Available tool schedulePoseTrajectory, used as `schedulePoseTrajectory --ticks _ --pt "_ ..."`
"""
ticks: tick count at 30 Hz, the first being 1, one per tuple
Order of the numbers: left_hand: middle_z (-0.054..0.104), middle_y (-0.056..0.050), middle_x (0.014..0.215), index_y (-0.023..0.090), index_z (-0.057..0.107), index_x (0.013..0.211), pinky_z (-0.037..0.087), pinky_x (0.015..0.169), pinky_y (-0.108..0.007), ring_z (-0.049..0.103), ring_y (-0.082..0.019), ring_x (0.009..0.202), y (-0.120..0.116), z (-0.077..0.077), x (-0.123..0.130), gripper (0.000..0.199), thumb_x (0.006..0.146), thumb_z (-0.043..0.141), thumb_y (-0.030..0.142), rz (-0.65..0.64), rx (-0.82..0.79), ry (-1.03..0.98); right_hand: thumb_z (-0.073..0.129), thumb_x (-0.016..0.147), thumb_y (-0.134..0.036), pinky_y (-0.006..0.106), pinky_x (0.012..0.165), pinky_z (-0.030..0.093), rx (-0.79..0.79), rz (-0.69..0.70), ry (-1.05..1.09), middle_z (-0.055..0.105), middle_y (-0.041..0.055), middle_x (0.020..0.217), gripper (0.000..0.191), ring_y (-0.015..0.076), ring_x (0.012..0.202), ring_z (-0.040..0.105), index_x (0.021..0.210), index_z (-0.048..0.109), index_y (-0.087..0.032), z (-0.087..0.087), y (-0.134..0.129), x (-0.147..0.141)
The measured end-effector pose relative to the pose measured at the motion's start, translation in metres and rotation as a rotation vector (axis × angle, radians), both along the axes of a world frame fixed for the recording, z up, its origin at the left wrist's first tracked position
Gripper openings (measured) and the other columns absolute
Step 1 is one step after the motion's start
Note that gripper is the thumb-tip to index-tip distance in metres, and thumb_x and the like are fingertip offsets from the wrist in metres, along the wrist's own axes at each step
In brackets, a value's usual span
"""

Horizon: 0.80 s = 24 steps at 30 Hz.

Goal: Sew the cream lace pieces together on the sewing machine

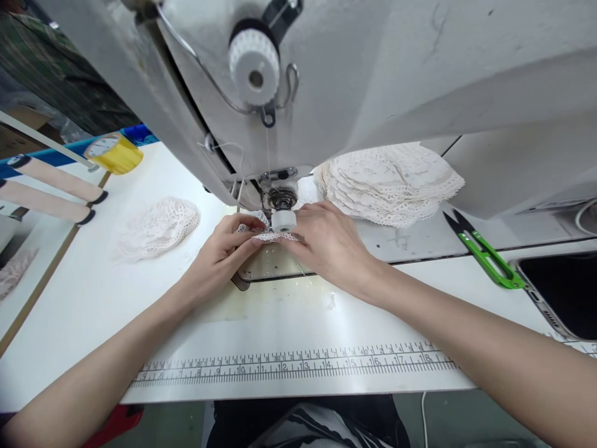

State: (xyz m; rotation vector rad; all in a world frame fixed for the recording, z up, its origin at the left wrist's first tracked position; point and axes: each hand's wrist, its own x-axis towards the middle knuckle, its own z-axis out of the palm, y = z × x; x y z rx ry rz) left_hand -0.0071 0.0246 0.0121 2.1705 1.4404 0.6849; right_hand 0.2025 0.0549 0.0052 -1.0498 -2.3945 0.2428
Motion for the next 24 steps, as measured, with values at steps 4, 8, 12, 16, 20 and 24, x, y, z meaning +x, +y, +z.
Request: schedulePoseTrajectory --ticks 4,8,12,16,20,24 --pt "0.061 -0.004 0.112 0.026 0.074 0.088 0.046 0.098 -0.043 0.054 -0.020 0.109 0.002 0.003 0.000 0.028 0.097 0.048 0.033 0.009 -0.050 -0.056 0.054 0.095 -0.030 0.036 0.084 0.047 -0.098 0.004 0.009 0.071 0.0014 0.081 0.025 0.0199 0.083 0.064 0.078 0.071 -0.022 0.004 -0.002 -0.001" --pt "0.061 -0.005 0.113 0.024 0.073 0.085 0.048 0.096 -0.042 0.056 -0.020 0.109 0.001 0.001 -0.003 0.028 0.096 0.049 0.030 -0.011 -0.005 -0.055 0.051 0.096 -0.030 0.040 0.086 0.046 -0.035 0.010 -0.013 0.072 0.0023 0.080 0.028 0.0213 0.083 0.065 0.078 0.071 -0.022 0.004 -0.002 -0.001" --pt "0.061 -0.006 0.116 0.022 0.072 0.076 0.050 0.093 -0.041 0.057 -0.021 0.110 0.000 0.000 -0.004 0.031 0.096 0.049 0.027 -0.052 0.053 -0.015 0.050 0.096 -0.025 0.039 0.085 0.045 0.000 0.030 -0.015 0.073 0.0015 0.081 0.025 0.0212 0.084 0.065 0.084 0.073 -0.023 0.002 -0.002 -0.001" --pt "0.063 -0.005 0.115 0.025 0.072 0.097 0.047 0.094 -0.040 0.058 -0.020 0.108 -0.001 -0.001 -0.004 0.023 0.096 0.049 0.025 -0.029 0.079 -0.022 0.050 0.095 -0.024 0.038 0.087 0.046 0.005 0.016 0.050 0.071 0.0007 0.077 0.026 0.0195 0.079 0.065 0.082 0.073 -0.022 0.002 -0.002 -0.001" --pt "0.068 0.000 0.112 0.028 0.071 0.103 0.043 0.091 -0.043 0.058 -0.022 0.103 -0.003 0.002 -0.002 0.023 0.090 0.056 0.018 0.056 0.217 0.153 0.048 0.096 -0.025 0.035 0.083 0.047 0.046 -0.031 0.114 0.067 -0.0025 0.070 0.030 0.0172 0.074 0.062 0.080 0.073 -0.025 0.000 -0.003 -0.001" --pt "0.072 0.000 0.100 0.024 0.072 0.100 0.044 0.072 -0.033 0.062 -0.016 0.075 -0.003 0.014 0.003 0.027 0.088 0.051 0.012 0.064 0.167 0.244 0.046 0.099 -0.028 0.035 0.086 0.046 0.130 -0.059 0.104 0.068 -0.0026 0.071 0.031 0.0172 0.077 0.062 0.089 0.075 -0.024 -0.005 -0.003 -0.001"
